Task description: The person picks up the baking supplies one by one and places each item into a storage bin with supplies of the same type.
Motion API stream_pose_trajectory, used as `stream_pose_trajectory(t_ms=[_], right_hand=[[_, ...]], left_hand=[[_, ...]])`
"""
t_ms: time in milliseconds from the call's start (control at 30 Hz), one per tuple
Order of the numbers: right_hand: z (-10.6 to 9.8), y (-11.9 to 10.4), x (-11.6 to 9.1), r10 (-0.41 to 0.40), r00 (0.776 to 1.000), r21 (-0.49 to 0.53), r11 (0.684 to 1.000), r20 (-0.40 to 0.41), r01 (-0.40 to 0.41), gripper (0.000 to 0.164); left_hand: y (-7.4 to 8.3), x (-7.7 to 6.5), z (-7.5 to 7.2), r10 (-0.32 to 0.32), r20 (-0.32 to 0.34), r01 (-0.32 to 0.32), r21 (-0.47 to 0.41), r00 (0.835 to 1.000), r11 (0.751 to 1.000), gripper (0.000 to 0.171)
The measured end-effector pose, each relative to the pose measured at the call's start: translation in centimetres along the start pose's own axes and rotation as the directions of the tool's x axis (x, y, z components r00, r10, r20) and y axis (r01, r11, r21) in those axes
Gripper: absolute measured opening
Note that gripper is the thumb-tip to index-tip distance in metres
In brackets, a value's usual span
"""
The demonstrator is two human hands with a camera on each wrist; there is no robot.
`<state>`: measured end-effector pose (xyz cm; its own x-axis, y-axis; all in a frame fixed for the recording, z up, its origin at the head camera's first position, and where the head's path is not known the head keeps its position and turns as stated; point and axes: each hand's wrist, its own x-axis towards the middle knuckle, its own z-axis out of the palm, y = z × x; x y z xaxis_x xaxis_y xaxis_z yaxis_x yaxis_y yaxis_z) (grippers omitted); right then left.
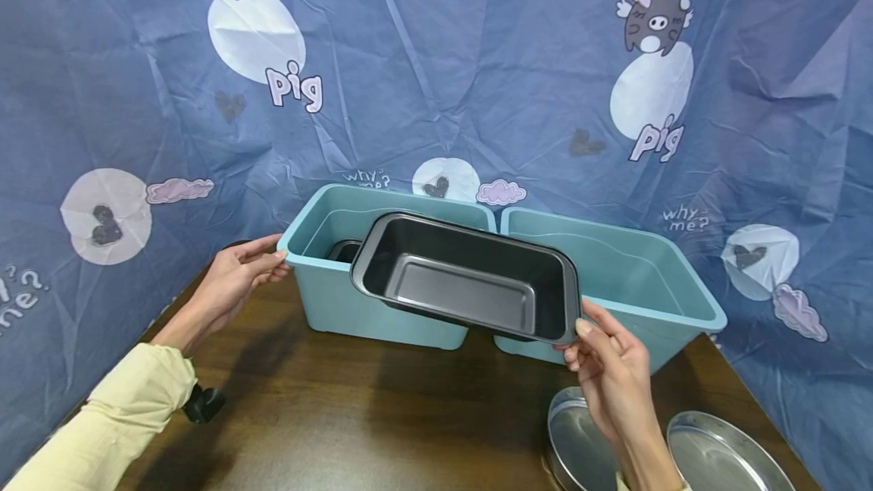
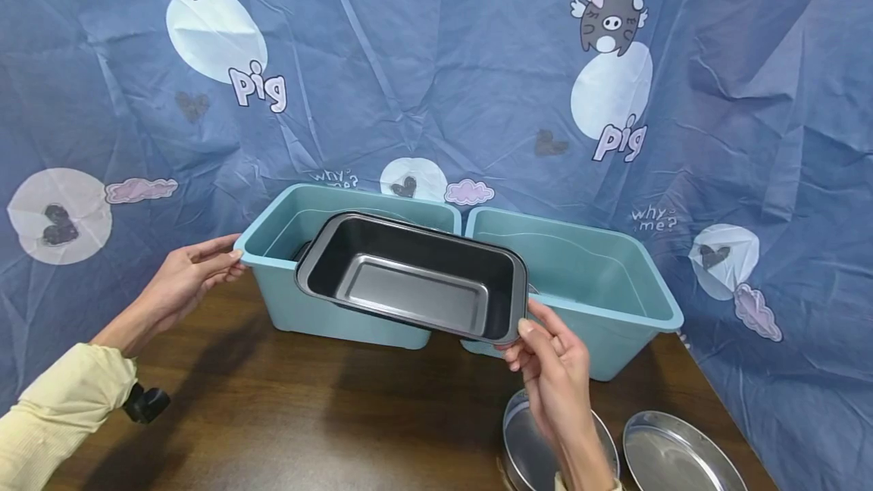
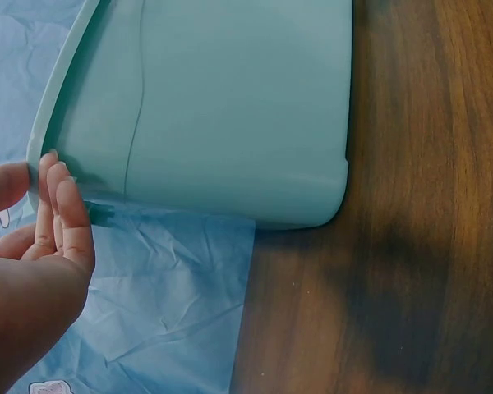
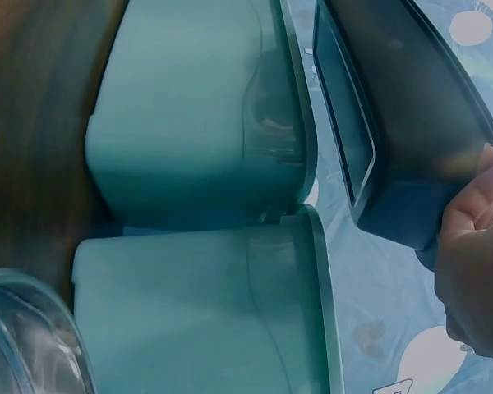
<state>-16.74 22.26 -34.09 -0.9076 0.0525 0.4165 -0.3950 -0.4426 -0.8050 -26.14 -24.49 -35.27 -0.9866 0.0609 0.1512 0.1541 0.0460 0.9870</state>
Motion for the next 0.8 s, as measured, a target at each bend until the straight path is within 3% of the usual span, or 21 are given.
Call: stream_pose_trajectory(t_ms=[400,800], right_hand=[[1.4,1.2,1.9,-0.006,0.998,0.062,0.998,-0.065,0.01,0.028],[2.2,2.0,3.5,0.024,0.993,0.024,0.999,-0.119,-0.021,0.025]], left_hand=[[-0.1,0.0,0.0,0.011,-0.002,-0.011,-0.054,1.0,0.999,0.062],[0.0,0.0,0.0,0.005,-0.007,-0.005,-0.023,1.0,1.0,0.062]])
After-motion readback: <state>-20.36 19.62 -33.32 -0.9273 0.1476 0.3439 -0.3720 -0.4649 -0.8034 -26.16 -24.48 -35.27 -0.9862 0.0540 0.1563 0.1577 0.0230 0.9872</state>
